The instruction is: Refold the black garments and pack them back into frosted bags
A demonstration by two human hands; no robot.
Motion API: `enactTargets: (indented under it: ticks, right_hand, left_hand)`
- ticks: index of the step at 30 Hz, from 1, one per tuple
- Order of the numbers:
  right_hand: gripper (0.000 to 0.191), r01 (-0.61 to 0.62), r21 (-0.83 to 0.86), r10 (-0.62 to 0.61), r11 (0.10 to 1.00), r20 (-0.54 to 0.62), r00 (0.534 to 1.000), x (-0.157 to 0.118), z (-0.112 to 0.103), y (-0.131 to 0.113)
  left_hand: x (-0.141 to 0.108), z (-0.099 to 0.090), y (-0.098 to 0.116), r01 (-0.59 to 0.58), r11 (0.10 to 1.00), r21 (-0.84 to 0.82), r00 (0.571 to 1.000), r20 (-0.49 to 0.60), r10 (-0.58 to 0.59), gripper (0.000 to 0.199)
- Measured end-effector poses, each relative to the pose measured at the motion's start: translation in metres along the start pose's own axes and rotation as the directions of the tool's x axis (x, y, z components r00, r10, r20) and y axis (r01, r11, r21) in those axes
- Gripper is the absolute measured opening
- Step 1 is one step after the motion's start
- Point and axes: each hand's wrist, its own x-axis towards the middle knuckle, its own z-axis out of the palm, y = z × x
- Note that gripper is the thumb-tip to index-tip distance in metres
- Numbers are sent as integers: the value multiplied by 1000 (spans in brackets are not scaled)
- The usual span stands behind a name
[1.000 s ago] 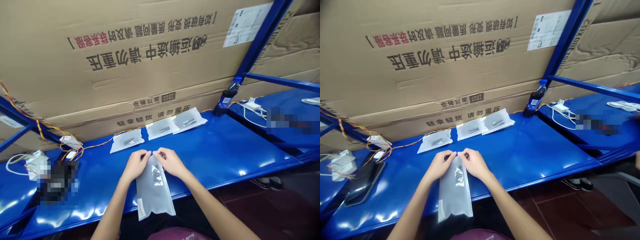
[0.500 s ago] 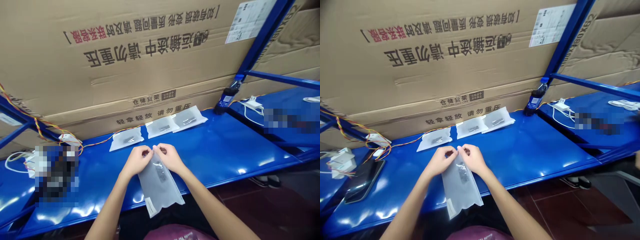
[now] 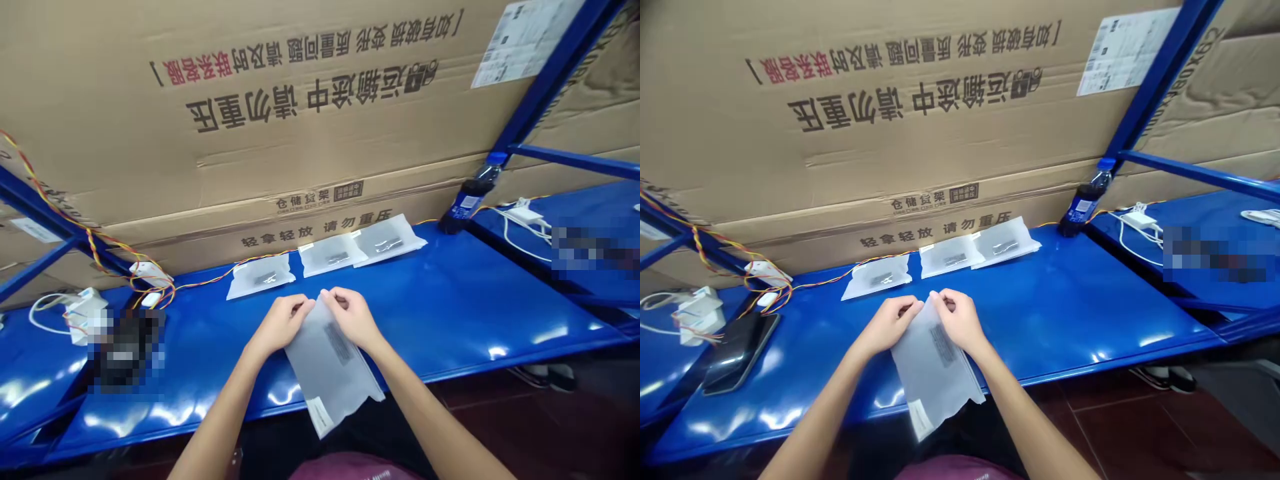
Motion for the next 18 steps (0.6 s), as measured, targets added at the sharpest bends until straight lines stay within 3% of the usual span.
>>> enactTargets:
  ticks: [6,12,18]
  right_hand:
    - [52,-18,-12,19,1000,44,999,-2,3,2]
    - [53,-33,-24,35,999,103,994,1,4,2]
    - [46,-50,-91,61,995,115,992,-25,2,-10]
  left_hand:
    - [-6,-3,-5,7,996,92,998,-60,-1,38]
    - [5,3,0,-57,992,114,998,-34,61,40]
    - [18,-8,-10,-19,985,171,975,-217,57,36]
